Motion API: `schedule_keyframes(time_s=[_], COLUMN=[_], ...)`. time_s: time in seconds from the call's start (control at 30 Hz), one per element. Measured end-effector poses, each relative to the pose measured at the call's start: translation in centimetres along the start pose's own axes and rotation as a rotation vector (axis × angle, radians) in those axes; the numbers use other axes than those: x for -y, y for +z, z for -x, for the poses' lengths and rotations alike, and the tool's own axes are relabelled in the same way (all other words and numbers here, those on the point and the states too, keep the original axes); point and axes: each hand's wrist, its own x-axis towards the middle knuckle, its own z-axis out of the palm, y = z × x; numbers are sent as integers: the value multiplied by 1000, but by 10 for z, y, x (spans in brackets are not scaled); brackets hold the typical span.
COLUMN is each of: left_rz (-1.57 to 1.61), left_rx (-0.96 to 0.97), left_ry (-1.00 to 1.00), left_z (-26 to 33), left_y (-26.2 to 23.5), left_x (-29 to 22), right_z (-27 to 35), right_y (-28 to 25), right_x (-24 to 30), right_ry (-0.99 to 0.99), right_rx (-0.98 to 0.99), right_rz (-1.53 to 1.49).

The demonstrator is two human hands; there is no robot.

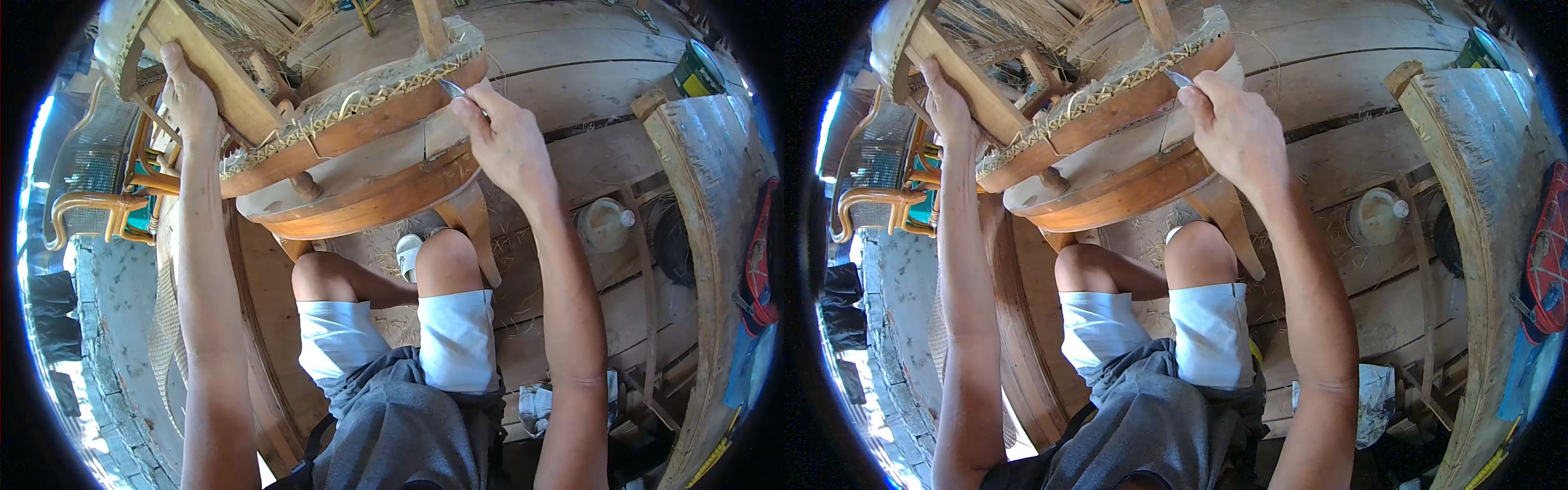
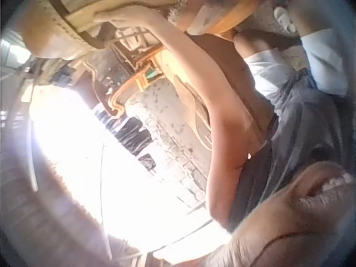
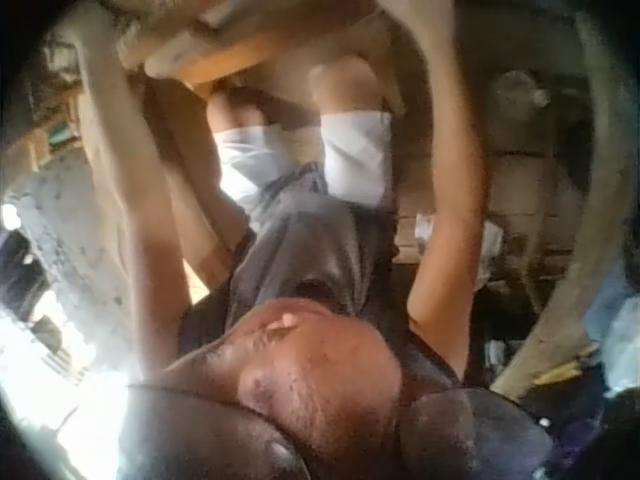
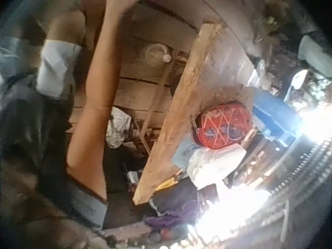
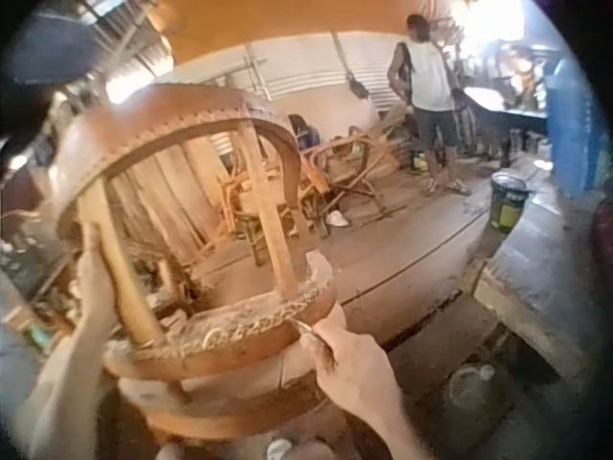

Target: The recorder is repairing a wooden chair by scraping and cleaning the frame in a workshop.

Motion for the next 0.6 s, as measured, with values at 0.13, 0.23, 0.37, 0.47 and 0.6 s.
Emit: schedule_keyframes(time_s=[0.13,0.23,0.37,0.47,0.6], left_rz=[6,2,49,54,90], left_rx=[-45,-59,56,35,55], left_ry=[27,-43,47,35,25], left_z=[-1,4,-1,1,-6], left_y=[-2,6,0,1,2], left_x=[4,-4,2,1,12], right_z=[-4,-4,-15,-23,-25], right_y=[-7,-6,0,2,9], right_x=[7,11,17,31,18], right_ry=[-76,-110,31,70,-118], right_rx=[6,-90,-20,1,-95], right_rz=[-95,-34,272,413,463])
